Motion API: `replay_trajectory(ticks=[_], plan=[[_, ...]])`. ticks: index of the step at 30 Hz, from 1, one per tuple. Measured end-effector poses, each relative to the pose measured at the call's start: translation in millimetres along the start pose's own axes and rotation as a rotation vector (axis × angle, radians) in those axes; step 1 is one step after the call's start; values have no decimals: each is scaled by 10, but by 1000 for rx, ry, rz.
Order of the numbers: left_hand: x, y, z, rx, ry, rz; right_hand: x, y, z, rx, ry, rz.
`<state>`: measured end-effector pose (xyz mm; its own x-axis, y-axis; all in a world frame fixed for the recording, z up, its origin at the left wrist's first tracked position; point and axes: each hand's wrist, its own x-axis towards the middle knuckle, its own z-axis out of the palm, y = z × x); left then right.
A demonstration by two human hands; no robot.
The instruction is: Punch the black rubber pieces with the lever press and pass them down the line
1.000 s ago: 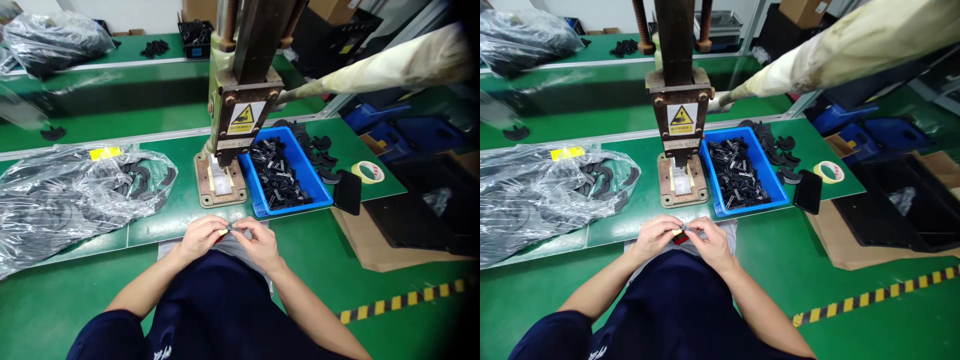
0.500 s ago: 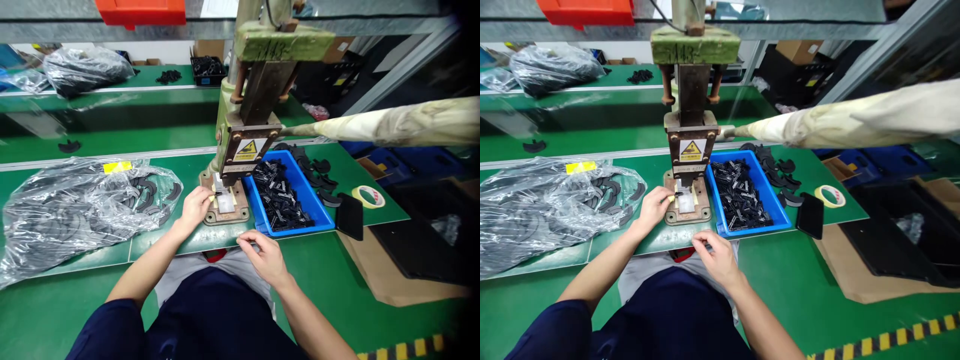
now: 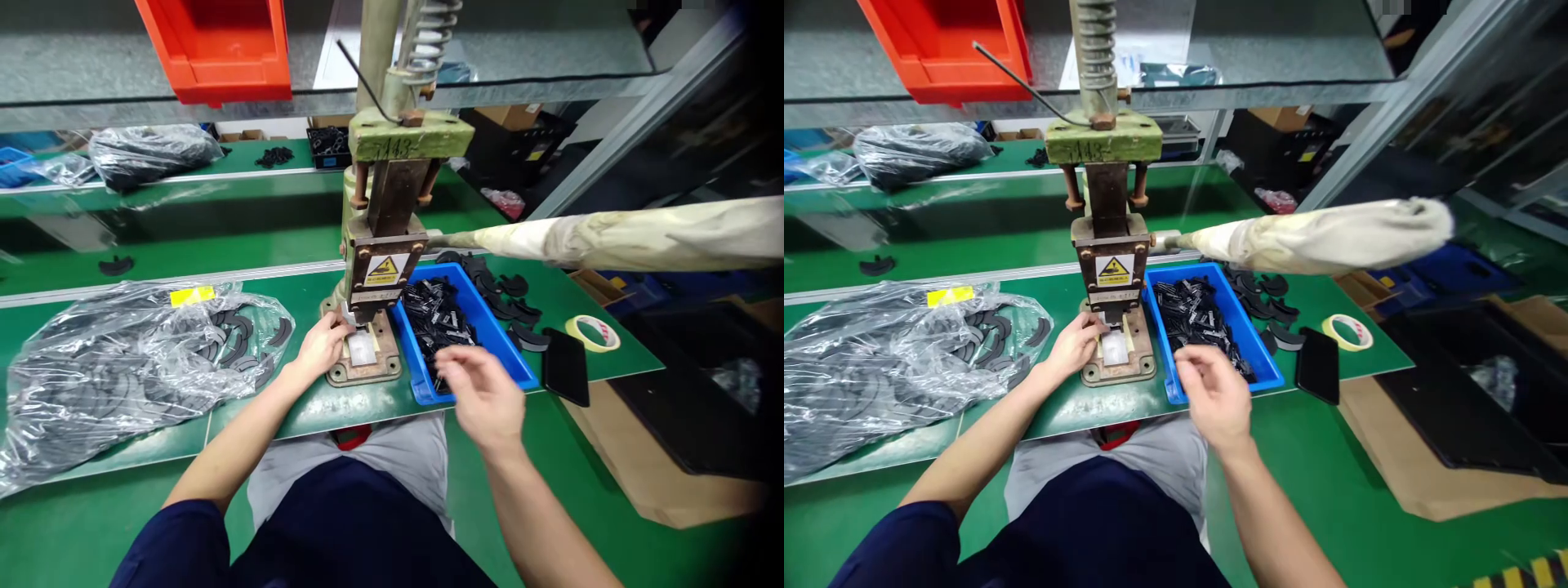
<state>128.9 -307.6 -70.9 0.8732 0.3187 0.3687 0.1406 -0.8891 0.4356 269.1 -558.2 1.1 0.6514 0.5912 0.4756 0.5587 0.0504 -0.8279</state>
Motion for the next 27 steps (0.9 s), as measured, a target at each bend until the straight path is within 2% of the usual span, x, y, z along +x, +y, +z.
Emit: replay_trajectory(ticks=[2,4,6,7,10,12,15,18,21,25,27], plan=[[-10,8,8,0,3,-6,342,-226,-92,141,199,-128],[-24,14,14,-2,9,-13,683,-558,-154,338,264,-335],[-33,14,17,-9,14,-24,955,-901,-179,473,238,-443],[-35,12,17,-14,16,-26,1051,-1041,-181,495,195,-421],[-30,9,21,-7,27,-8,1136,-1244,-188,552,97,-435],[-27,16,27,8,53,12,1026,-1198,-205,504,36,-447],[-25,1,45,20,112,37,697,-939,-203,355,-25,-438],[-14,-67,72,27,143,54,354,-568,-88,276,56,-460],[-4,-91,93,19,162,73,142,-268,97,271,208,-428],[33,-7,71,6,169,53,93,-148,248,302,310,-439],[58,20,-27,-15,143,51,120,-175,254,299,323,-462]])
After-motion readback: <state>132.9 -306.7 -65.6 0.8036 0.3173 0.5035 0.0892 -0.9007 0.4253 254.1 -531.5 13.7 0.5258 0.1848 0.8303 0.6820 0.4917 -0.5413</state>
